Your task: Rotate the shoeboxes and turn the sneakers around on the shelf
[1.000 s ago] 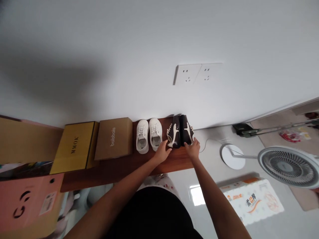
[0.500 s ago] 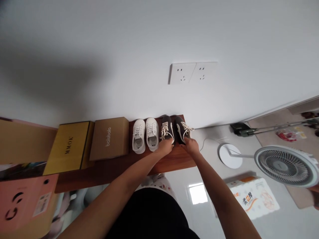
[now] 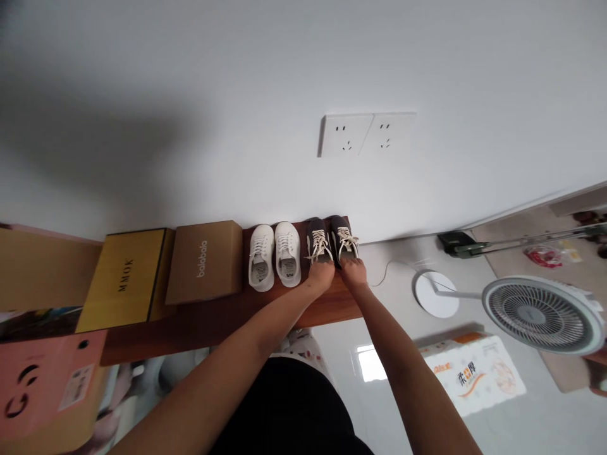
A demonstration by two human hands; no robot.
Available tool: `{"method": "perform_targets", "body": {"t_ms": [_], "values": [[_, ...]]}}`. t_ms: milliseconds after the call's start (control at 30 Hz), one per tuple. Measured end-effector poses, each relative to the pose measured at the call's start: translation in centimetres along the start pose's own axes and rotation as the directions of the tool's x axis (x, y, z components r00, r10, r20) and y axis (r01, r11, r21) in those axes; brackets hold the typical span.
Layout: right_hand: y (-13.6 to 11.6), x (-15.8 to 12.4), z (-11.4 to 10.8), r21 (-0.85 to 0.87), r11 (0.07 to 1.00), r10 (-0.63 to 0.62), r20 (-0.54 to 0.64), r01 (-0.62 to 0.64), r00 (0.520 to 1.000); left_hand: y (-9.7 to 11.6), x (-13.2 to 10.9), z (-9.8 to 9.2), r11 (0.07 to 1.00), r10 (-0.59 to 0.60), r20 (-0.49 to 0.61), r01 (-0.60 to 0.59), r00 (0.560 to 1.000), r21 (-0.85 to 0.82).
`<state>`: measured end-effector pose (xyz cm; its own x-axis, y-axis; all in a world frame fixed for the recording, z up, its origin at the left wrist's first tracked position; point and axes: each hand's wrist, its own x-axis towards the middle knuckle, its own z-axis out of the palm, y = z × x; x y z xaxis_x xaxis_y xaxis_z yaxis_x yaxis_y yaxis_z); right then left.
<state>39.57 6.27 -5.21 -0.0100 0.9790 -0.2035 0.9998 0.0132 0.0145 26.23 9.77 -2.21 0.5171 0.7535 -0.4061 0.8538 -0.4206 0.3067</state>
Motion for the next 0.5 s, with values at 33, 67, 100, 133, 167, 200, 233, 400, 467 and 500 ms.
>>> {"method": "perform_targets", "body": {"t_ms": [33,67,100,133,167,200,233,400,467,500], "values": [[0.0,0.1,0.1,-0.004,1.000,0.002,0.000,-0.002,1.000,0.0,0.1,0.0,1.000,-0.005,-0.001,0.005,1.000,-0.004],[0.0,0.1,0.3,-0.008,1.000,0.004,0.000,-0.004,1.000,0.0,0.2,0.1,1.000,-0.006,-0.005,0.006,1.000,-0.005],[0.0,0.1,0.4,-0.011,1.000,0.003,0.000,-0.003,1.000,-0.1,0.3,0.1,1.000,-0.006,-0.011,0.006,1.000,-0.006],[-0.1,0.2,0.5,-0.012,1.000,0.000,-0.001,0.000,1.000,-0.1,0.4,0.1,1.000,-0.007,-0.018,0.007,1.000,-0.007],[-0.1,0.1,0.6,-0.012,1.000,-0.004,0.000,0.004,1.000,-0.1,0.4,0.1,1.000,-0.008,-0.025,0.008,1.000,-0.007],[-0.2,0.1,0.6,-0.009,1.000,-0.004,0.002,0.004,1.000,-0.1,0.3,0.1,1.000,-0.010,-0.029,0.009,1.000,-0.009],[-0.3,0.0,0.6,-0.005,1.000,0.002,0.006,-0.002,1.000,0.0,0.2,0.1,1.000,-0.012,-0.030,0.012,0.999,-0.011],[-1.4,-1.2,-0.4,0.092,0.989,0.118,-0.042,-0.114,0.992,-0.2,-1.4,-1.0,0.998,-0.017,-0.023,0.016,1.000,-0.055],[-2.3,-2.3,-1.0,0.200,0.962,0.210,-0.108,-0.185,0.972,-1.2,-3.1,-1.7,0.990,0.000,-0.029,-0.004,1.000,-0.139],[-2.9,-3.0,-1.1,0.274,0.938,0.257,-0.137,-0.212,0.957,-2.1,-4.3,-2.0,0.980,0.012,-0.025,-0.017,1.000,-0.198]]}}
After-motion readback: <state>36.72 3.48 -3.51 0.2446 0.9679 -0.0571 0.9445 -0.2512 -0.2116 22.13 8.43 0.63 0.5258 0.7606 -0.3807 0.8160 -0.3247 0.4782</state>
